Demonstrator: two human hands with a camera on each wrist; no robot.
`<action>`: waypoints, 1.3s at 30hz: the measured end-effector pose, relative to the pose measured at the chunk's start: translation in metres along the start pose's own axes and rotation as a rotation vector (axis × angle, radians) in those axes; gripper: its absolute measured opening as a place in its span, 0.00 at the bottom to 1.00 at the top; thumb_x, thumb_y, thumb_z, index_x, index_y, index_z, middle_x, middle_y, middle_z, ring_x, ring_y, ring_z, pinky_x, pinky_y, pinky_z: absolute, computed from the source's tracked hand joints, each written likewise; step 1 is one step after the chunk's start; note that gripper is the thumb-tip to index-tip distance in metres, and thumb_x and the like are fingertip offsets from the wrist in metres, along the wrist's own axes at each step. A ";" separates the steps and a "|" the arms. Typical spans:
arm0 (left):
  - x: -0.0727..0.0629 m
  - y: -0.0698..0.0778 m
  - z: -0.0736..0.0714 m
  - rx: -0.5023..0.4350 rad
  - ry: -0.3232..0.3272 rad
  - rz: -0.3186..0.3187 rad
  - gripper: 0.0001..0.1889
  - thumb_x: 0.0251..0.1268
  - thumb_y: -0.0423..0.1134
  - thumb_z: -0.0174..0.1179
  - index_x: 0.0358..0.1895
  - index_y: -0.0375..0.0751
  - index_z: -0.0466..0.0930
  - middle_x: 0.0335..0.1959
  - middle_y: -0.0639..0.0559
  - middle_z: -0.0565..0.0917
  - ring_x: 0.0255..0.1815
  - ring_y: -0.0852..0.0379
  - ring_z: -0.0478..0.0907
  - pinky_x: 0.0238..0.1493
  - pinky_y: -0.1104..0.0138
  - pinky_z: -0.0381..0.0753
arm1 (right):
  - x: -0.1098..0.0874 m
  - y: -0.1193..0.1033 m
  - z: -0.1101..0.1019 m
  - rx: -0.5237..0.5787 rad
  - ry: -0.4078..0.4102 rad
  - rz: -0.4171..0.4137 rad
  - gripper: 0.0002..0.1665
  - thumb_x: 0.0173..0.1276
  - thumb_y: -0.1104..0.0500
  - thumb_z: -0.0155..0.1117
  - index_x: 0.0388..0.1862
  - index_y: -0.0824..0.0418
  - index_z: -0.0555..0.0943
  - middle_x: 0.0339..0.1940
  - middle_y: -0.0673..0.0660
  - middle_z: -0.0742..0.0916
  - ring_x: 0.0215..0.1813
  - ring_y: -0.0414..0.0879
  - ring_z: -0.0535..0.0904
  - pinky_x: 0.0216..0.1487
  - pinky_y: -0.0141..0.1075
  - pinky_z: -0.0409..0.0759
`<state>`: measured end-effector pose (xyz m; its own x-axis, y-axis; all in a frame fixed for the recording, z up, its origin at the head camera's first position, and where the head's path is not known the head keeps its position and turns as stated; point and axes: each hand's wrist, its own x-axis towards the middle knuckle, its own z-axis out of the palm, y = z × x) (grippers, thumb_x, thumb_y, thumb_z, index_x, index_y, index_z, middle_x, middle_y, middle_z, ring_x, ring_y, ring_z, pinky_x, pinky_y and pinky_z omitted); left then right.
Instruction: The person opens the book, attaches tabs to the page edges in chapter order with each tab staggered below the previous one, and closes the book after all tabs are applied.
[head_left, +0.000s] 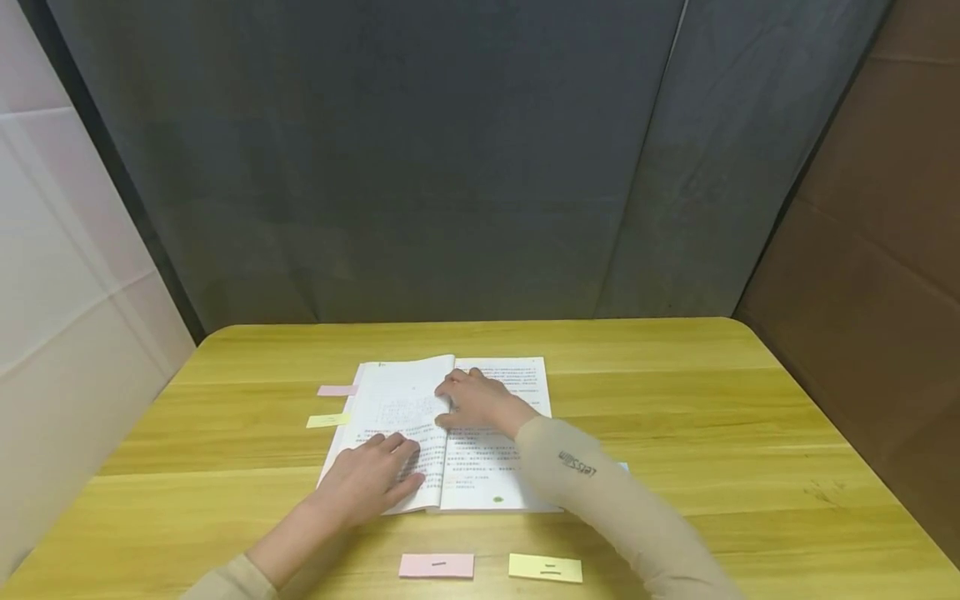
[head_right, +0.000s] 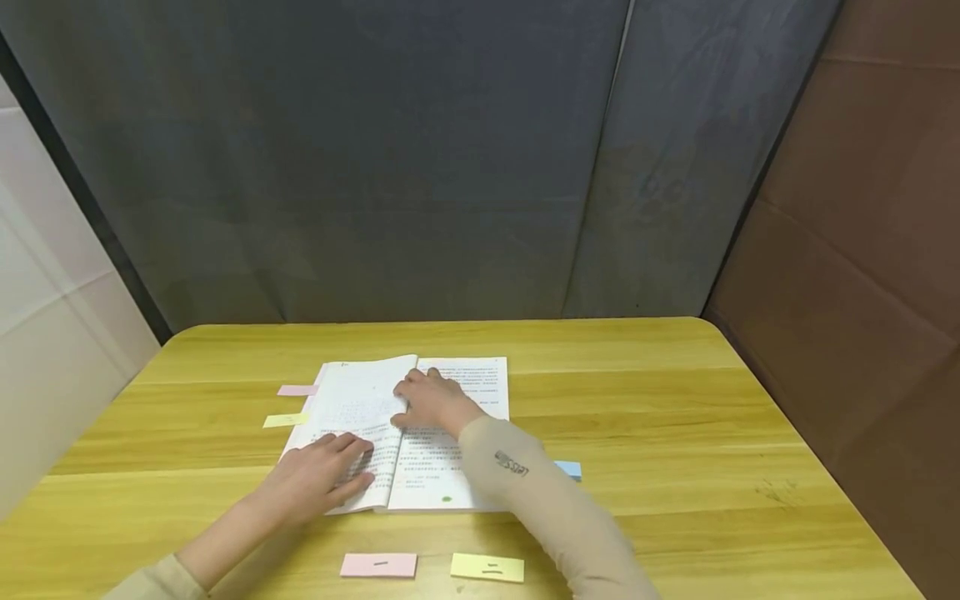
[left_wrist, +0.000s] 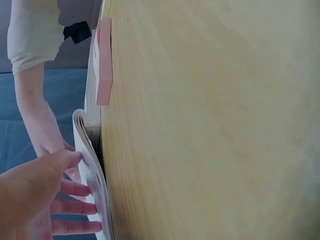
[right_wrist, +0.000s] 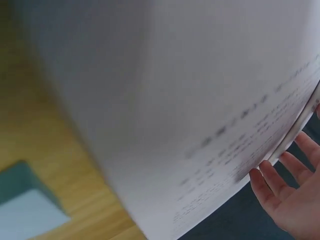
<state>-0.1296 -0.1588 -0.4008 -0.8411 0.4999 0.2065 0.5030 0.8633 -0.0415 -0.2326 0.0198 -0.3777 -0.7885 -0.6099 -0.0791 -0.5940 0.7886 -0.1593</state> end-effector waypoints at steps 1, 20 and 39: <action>0.000 0.000 0.000 0.002 0.000 0.001 0.21 0.57 0.54 0.52 0.45 0.42 0.76 0.40 0.50 0.77 0.39 0.50 0.75 0.23 0.59 0.75 | -0.002 0.000 0.001 0.003 0.002 -0.009 0.31 0.59 0.39 0.54 0.59 0.50 0.69 0.61 0.50 0.69 0.61 0.51 0.61 0.54 0.47 0.64; 0.001 -0.006 -0.002 -0.024 -0.031 0.006 0.23 0.54 0.56 0.54 0.45 0.40 0.76 0.42 0.48 0.77 0.42 0.46 0.74 0.26 0.57 0.76 | -0.017 -0.005 0.006 0.003 0.035 -0.043 0.30 0.58 0.39 0.54 0.58 0.47 0.69 0.60 0.47 0.69 0.59 0.47 0.62 0.53 0.50 0.64; -0.006 -0.012 -0.004 -0.050 -0.068 -0.008 0.25 0.54 0.55 0.55 0.46 0.38 0.75 0.45 0.47 0.76 0.45 0.46 0.72 0.30 0.54 0.75 | -0.031 -0.007 0.013 0.006 0.032 -0.101 0.32 0.56 0.35 0.53 0.57 0.47 0.69 0.61 0.48 0.68 0.60 0.48 0.62 0.52 0.50 0.65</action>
<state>-0.1300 -0.1728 -0.3976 -0.8559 0.4980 0.1395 0.5040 0.8636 0.0088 -0.2023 0.0324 -0.3869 -0.7297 -0.6831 -0.0307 -0.6695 0.7229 -0.1706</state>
